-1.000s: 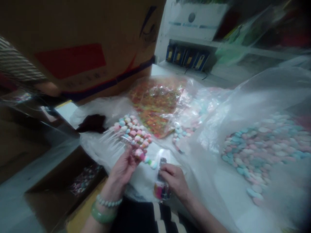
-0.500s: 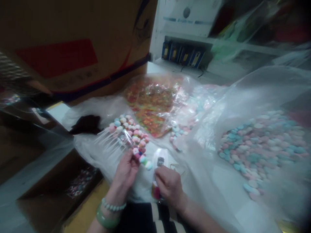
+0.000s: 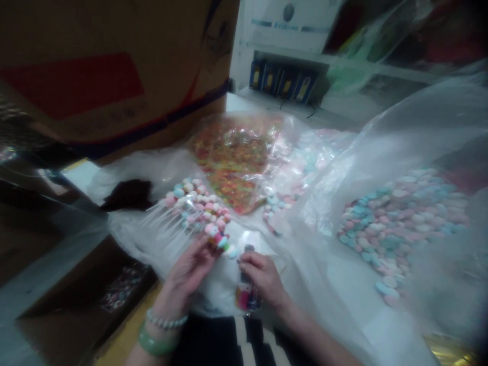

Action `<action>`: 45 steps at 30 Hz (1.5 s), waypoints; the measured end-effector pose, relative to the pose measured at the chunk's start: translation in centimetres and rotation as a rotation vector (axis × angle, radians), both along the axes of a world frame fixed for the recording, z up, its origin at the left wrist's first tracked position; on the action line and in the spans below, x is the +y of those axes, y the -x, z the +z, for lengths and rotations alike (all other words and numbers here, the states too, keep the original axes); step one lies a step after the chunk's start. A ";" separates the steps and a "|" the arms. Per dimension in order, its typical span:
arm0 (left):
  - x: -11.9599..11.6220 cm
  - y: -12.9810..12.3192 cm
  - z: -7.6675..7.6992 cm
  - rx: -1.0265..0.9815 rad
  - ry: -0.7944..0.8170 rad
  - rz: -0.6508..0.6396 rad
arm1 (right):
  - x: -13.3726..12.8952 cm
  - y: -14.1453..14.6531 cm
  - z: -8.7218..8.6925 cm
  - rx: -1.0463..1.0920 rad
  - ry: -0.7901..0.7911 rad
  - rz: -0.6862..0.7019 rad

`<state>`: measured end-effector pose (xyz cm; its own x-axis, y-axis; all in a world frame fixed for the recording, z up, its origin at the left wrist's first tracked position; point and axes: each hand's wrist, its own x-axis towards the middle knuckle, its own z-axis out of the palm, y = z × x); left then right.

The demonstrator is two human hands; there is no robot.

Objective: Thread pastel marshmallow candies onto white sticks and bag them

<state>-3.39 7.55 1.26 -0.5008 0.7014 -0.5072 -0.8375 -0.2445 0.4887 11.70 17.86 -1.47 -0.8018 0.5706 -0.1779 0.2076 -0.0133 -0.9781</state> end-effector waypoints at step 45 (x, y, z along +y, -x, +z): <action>1.8 -4.8 -3.4 0.143 0.226 -0.288 | 0.4 0.4 -1.4 0.100 -0.154 -0.029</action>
